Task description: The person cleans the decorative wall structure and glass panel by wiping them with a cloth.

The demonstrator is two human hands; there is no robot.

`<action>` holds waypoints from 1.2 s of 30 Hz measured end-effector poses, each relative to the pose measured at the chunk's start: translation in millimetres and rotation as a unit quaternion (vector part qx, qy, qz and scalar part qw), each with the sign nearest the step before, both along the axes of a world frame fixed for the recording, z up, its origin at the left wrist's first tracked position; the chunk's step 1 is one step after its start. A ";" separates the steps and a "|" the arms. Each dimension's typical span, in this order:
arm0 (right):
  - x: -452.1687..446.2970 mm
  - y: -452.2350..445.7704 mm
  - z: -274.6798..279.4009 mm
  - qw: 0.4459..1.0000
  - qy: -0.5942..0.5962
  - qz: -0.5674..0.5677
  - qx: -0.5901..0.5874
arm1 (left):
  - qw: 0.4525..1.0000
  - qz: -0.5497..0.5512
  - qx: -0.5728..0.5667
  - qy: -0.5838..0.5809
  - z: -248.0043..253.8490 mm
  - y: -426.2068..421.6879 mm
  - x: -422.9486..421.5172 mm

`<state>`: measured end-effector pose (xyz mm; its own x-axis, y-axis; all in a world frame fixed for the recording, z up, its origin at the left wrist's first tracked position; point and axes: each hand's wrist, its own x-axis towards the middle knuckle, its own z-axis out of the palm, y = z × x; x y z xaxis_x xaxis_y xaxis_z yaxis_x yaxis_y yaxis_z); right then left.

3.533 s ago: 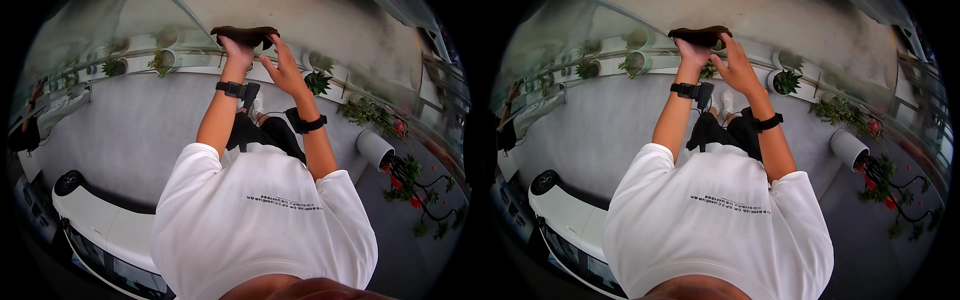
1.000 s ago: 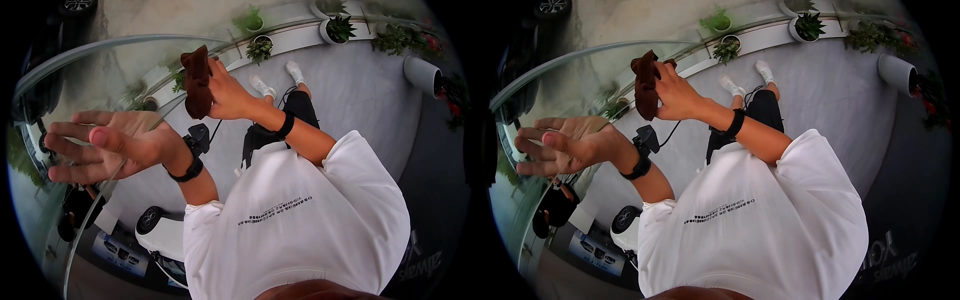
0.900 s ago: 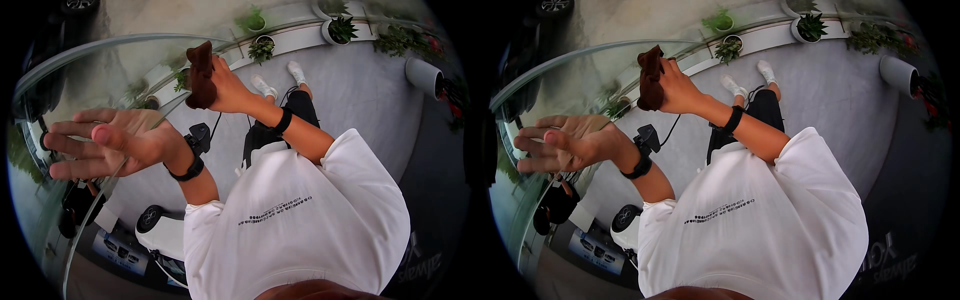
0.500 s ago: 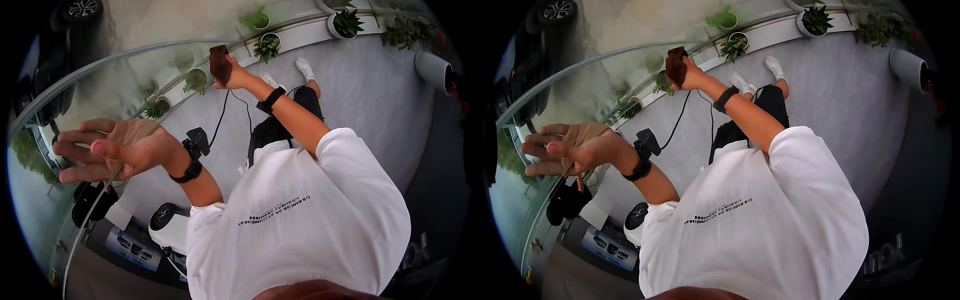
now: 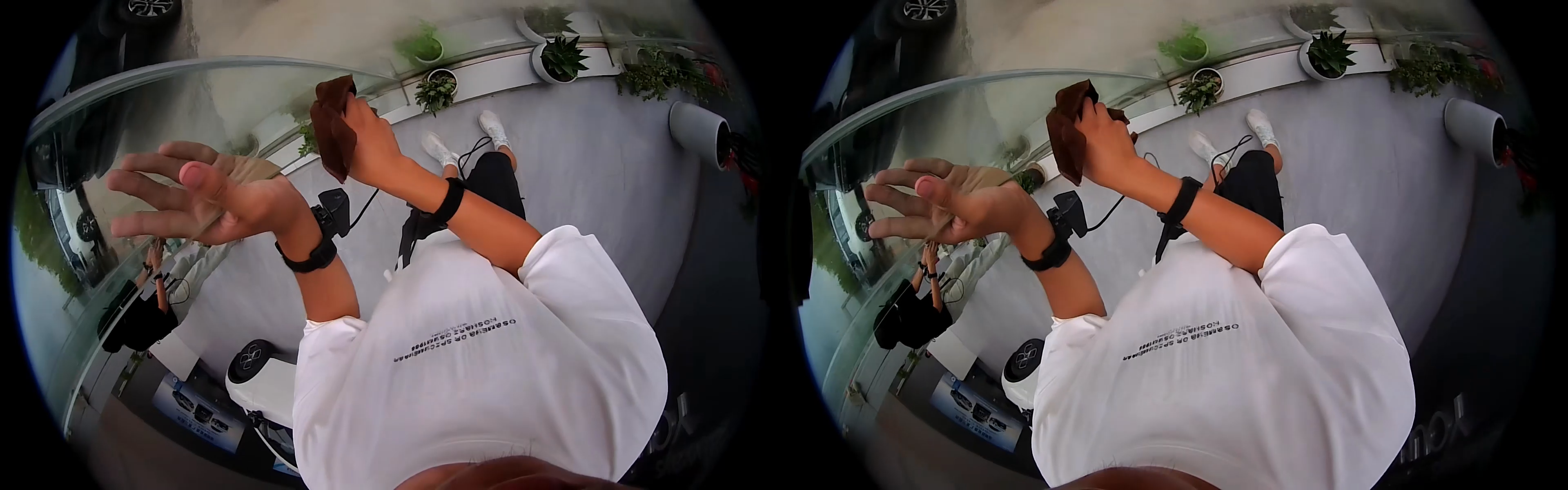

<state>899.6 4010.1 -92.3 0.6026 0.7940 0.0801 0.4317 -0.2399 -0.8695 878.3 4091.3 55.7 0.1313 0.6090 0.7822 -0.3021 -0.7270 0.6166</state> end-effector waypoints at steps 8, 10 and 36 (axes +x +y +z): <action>-15.0 -23.1 -167.2 0.988 0.125 0.012 -0.091 | 1.000 -0.012 0.007 -0.007 2.0 -1.2 -0.2; -16.4 -43.8 -173.2 0.981 0.131 0.067 -0.126 | 0.990 -0.059 -0.129 0.024 6.5 -11.5 -2.1; 35.1 -75.6 179.7 0.951 0.170 0.254 0.045 | 0.869 -0.217 -0.429 0.119 -60.0 -22.1 -129.4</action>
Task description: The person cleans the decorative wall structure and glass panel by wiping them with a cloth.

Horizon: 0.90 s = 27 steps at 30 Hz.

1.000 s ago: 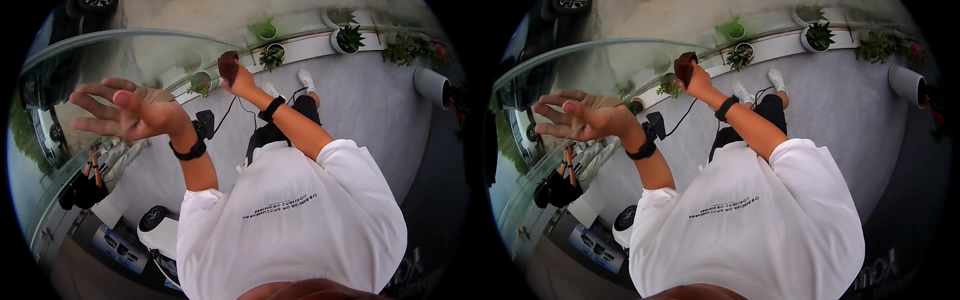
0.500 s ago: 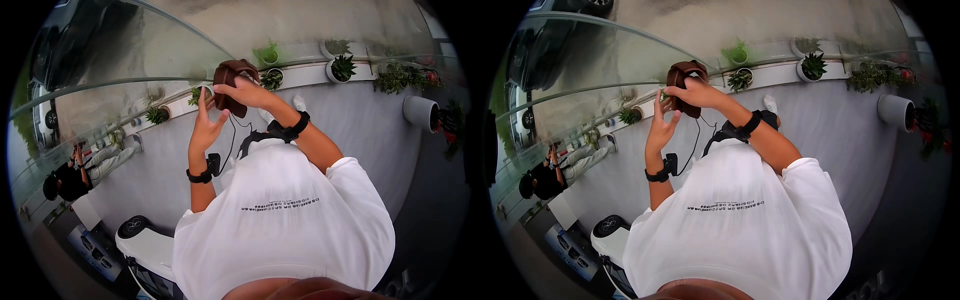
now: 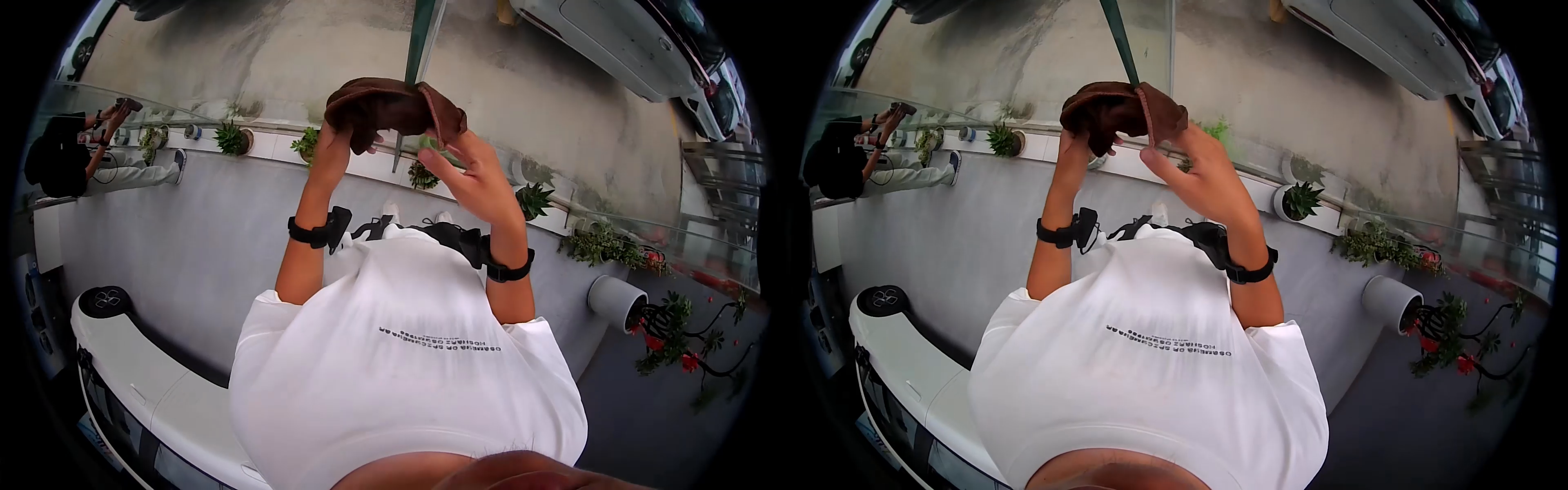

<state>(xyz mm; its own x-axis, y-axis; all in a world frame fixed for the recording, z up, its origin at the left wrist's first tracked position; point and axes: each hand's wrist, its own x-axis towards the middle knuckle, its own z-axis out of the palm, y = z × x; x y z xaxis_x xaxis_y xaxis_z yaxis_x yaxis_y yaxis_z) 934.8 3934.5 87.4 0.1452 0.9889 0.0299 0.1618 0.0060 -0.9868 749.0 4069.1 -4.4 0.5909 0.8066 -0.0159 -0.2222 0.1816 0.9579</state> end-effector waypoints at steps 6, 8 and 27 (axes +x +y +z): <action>-11.8 5.8 20.1 0.974 -0.188 -0.072 0.103 | 0.984 0.049 0.111 -0.128 53.7 19.9 47.5; -18.7 10.1 13.6 0.975 -0.187 -0.052 0.112 | 0.978 0.023 0.159 -0.133 43.2 33.5 54.0; -22.2 13.8 -7.6 0.949 -0.191 -0.163 0.193 | 0.983 -0.132 0.119 0.050 64.8 23.0 19.3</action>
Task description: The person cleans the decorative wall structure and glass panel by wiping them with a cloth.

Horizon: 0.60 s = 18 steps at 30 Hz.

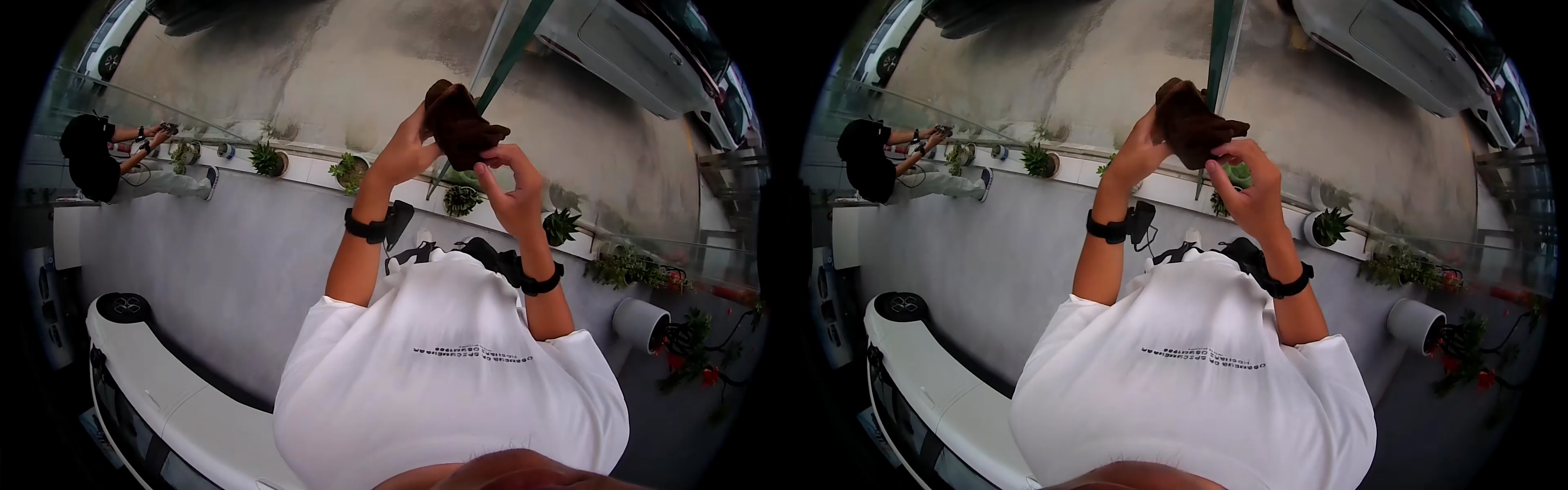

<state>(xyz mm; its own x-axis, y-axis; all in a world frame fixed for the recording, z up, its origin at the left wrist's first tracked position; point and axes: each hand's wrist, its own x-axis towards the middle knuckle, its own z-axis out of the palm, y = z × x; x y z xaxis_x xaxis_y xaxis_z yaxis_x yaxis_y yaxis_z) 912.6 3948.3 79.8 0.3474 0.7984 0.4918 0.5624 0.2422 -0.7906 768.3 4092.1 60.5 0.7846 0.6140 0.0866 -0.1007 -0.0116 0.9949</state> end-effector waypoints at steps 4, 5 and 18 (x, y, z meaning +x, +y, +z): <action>12.0 -6.2 -15.2 0.992 0.028 0.068 -0.097 | 0.976 -0.064 -0.129 -0.164 -20.5 2.8 -2.5; 14.3 -7.9 -19.1 0.986 0.073 0.074 -0.128 | 0.964 -0.057 -0.185 -0.180 -24.5 -2.0 -2.8; 21.2 -0.3 -33.1 0.987 0.100 0.083 -0.092 | 0.956 0.283 0.080 -0.013 -150.8 -55.3 50.0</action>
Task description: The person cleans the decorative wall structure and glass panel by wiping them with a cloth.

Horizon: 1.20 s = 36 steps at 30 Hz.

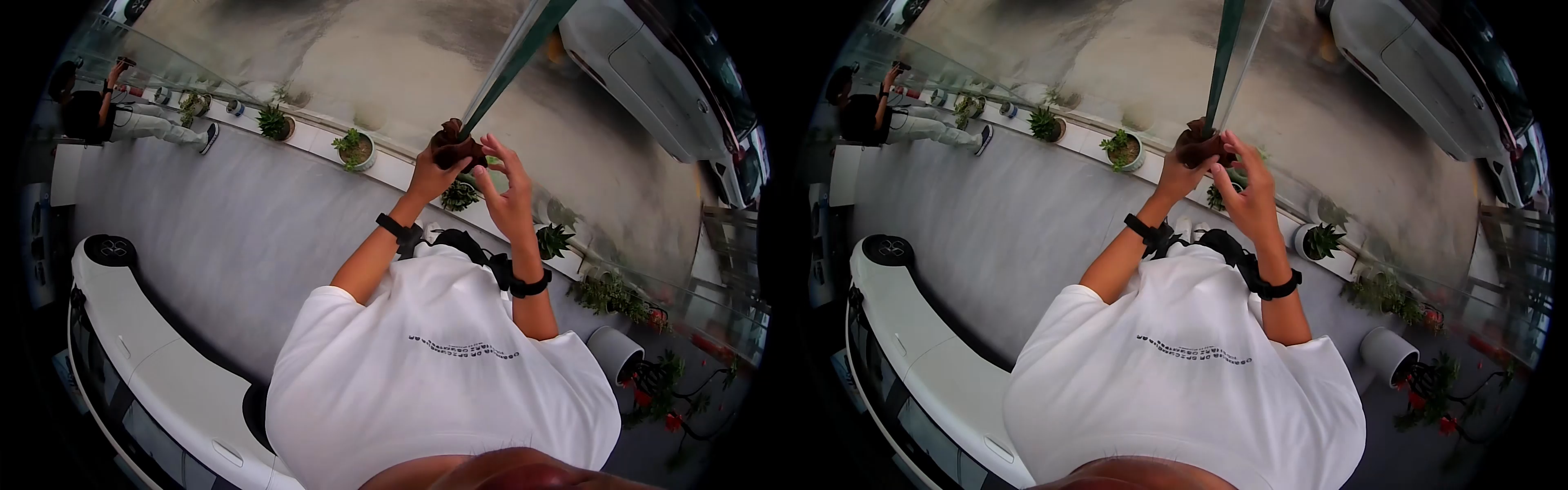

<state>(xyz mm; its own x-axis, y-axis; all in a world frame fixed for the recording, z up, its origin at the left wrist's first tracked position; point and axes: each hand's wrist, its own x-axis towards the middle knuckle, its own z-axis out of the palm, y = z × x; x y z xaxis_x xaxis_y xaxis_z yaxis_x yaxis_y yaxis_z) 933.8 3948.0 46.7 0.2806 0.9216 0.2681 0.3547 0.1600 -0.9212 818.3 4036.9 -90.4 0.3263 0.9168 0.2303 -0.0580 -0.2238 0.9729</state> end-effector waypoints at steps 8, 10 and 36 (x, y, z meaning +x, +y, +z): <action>28.2 -13.5 6.9 0.998 -0.022 -0.026 0.047 | 0.987 0.025 0.138 -0.079 175.2 17.8 15.3; 25.8 -16.3 1.0 0.999 0.040 0.001 0.030 | 0.986 0.025 0.134 -0.101 186.8 18.4 20.6; -1.7 21.5 20.0 0.997 0.018 -0.042 0.069 | 0.985 -0.075 0.154 -0.025 185.2 50.3 -11.9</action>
<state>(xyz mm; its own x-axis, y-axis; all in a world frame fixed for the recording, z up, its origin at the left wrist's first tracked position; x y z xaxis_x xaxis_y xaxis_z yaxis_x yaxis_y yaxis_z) 932.0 3969.5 66.7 0.3666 0.8496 0.3792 0.3391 0.2575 -0.9048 806.4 4087.2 94.8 0.4338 0.7433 0.5093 -0.1586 -0.4934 0.8552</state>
